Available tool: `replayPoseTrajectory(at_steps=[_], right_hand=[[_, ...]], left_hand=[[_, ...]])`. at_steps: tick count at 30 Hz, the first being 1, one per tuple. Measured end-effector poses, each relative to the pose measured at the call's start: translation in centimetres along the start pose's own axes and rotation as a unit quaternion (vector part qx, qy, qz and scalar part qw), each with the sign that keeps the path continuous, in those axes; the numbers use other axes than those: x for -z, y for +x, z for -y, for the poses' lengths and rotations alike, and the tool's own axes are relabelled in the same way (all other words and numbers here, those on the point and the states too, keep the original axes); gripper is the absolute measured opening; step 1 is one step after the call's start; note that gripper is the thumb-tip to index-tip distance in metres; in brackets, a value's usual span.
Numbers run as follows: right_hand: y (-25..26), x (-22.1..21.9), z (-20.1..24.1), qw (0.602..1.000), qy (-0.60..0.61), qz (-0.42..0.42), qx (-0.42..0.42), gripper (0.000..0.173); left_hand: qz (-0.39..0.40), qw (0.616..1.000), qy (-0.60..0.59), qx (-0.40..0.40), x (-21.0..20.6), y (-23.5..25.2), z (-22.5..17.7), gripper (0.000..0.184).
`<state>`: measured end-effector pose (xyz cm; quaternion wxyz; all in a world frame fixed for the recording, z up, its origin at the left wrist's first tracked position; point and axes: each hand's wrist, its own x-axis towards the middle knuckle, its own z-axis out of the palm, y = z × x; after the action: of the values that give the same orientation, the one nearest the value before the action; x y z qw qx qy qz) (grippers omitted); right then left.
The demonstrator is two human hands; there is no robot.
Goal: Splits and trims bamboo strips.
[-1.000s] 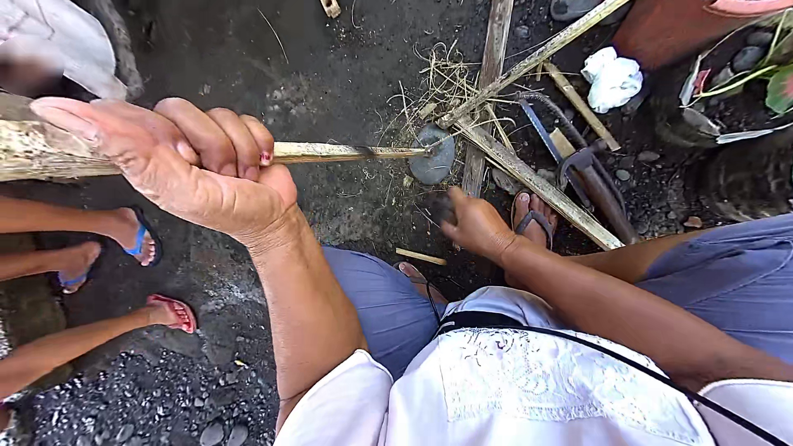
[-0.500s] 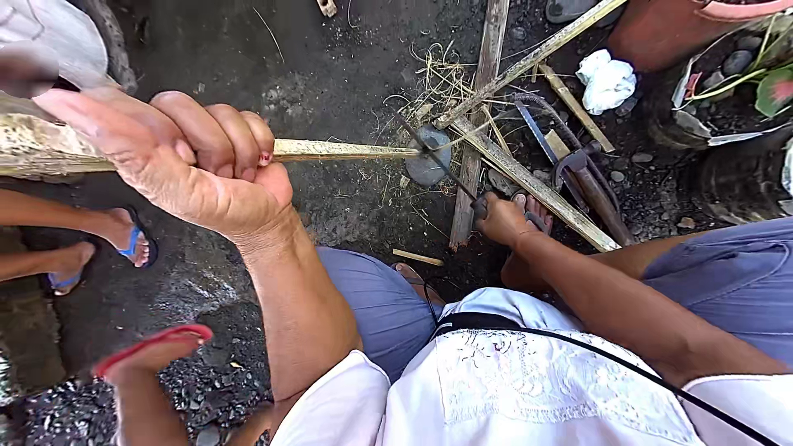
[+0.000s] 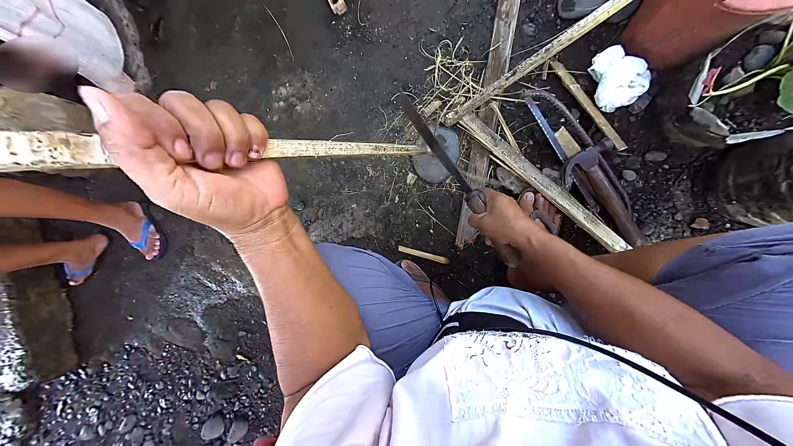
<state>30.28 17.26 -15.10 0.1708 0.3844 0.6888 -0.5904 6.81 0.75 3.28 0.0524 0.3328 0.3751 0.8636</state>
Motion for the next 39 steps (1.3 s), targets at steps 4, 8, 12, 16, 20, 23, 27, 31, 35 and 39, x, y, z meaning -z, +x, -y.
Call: replayPoseTrajectory(at_steps=[4, 8, 12, 16, 20, 23, 27, 31, 35, 39], right_hand=[[-5.1, -1.5, 5.6, 0.972, -0.127, -0.062, 0.186, 0.029], [-5.9, -2.4, 6.2, 0.931, -0.158, -0.094, 0.314, 0.028], [-3.1, -2.6, 2.8, 0.939, -0.152, -0.089, 0.295, 0.027], [-5.1, -2.6, 4.0, 0.933, -0.194, -0.113, 0.282, 0.026], [-6.1, -2.2, 4.1, 0.923, -0.219, -0.131, 0.289, 0.026], [-4.9, -2.0, 3.6, 0.932, -0.208, -0.133, 0.265, 0.028], [-6.1, -1.3, 4.6, 0.943, -0.21, -0.091, 0.241, 0.028], [-7.2, -1.0, 4.9, 0.925, -0.2, -0.098, 0.309, 0.029], [-5.5, -0.7, 4.0, 0.926, -0.204, -0.121, 0.293, 0.031], [-6.4, -1.0, 4.9, 0.933, -0.218, -0.113, 0.263, 0.03]], left_hand=[[-0.002, 1.0, -0.002, -0.009, -1.4, -0.5, 0.3, 0.057], [0.033, 0.999, -0.002, 0.009, -1.8, -0.9, 0.3, 0.054], [0.041, 0.999, -0.008, 0.009, -1.2, -1.1, 0.1, 0.054], [0.051, 0.999, -0.003, 0.001, -1.3, -0.9, -0.1, 0.058], [0.041, 0.999, 0.009, 0.005, -1.9, -1.5, 0.2, 0.053], [0.058, 0.998, 0.023, -0.004, -2.7, -1.5, 0.3, 0.054], [0.065, 0.998, 0.022, -0.003, -2.2, -1.2, 0.1, 0.057], [0.124, 0.992, -0.011, 0.022, -1.9, -2.2, 0.2, 0.046], [0.13, 0.991, -0.002, 0.017, -3.7, -2.6, 0.4, 0.045], [0.119, 0.993, 0.008, 0.015, -3.0, -2.4, 0.2, 0.049]])
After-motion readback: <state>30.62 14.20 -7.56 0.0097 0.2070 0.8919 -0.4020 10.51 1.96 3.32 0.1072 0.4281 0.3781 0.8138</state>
